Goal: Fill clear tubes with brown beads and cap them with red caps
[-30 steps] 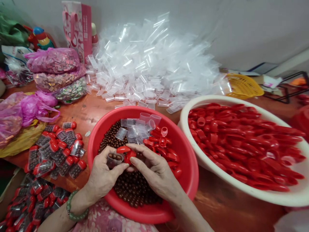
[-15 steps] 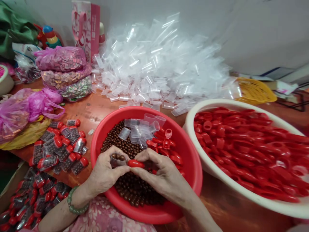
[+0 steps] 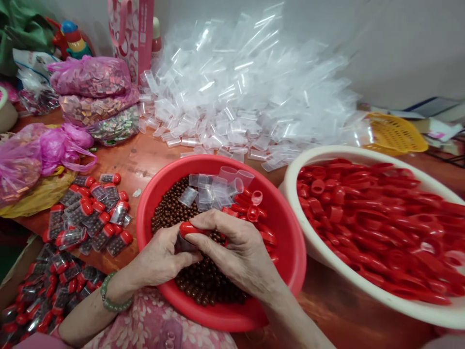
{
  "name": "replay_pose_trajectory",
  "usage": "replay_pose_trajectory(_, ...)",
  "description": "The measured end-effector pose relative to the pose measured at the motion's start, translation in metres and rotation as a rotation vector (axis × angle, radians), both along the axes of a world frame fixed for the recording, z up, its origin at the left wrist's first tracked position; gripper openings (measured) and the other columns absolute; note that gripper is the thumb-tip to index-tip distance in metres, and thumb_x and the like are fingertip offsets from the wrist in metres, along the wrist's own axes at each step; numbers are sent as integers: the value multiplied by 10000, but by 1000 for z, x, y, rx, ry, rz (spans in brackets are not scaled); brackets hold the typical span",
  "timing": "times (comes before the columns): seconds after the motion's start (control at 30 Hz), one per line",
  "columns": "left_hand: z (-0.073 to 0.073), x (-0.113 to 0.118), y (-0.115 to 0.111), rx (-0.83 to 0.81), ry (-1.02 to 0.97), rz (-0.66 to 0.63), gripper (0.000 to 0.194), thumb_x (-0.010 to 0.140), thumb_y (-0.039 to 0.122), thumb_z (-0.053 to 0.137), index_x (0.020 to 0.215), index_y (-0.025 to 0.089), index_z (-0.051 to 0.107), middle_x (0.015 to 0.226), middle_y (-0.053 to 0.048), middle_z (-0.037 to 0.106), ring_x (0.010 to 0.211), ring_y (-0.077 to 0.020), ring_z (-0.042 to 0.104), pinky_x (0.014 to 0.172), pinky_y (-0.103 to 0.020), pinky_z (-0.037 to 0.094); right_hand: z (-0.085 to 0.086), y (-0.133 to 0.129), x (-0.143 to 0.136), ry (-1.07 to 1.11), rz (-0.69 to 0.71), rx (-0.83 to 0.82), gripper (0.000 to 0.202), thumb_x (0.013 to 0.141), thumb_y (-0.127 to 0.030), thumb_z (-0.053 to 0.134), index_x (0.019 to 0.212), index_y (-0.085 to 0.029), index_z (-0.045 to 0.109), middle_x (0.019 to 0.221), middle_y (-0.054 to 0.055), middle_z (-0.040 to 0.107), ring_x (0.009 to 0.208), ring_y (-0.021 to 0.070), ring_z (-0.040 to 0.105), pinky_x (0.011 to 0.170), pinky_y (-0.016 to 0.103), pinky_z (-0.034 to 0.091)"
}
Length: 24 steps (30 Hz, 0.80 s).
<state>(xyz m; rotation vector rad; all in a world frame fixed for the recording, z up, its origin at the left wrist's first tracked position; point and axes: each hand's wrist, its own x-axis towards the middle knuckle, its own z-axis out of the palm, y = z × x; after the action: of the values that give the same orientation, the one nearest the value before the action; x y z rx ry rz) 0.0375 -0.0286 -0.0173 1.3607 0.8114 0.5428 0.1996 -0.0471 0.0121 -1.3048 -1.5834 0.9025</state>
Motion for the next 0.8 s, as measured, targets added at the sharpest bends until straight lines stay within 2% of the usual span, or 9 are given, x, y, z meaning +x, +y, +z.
replay_pose_trajectory(0.2,1,0,0,-27,86,21,105,766,171,637,854,171,580,753,26,576,711,-127,522,659,-230,395,-2,-3,11,-100,2,-13,96,817,-332,704,807,-240,730,764,26,729,685,168,666,629,275,558)
replay_pose_trajectory(0.43,4,3,2,-106,77,77,96,773,160,627,807,177,539,700,42,545,668,-104,487,633,-219,367,7,-11,34,-186,47,22,75,811,-299,717,882,-289,735,795,1,722,679,162,667,634,269,565)
replay_pose_trajectory(0.6,2,2,1,-66,89,57,89,777,150,611,829,181,545,743,32,574,705,-114,522,652,-222,374,3,-5,22,-142,-14,18,84,817,-316,709,878,-267,739,795,21,727,723,184,676,659,296,569)
replay_pose_trajectory(0.8,3,0,1,-4,86,41,79,784,148,602,812,189,540,713,46,536,662,-107,494,618,-216,360,7,4,13,-189,120,46,47,830,-267,690,869,-259,714,757,14,705,679,168,654,629,281,544)
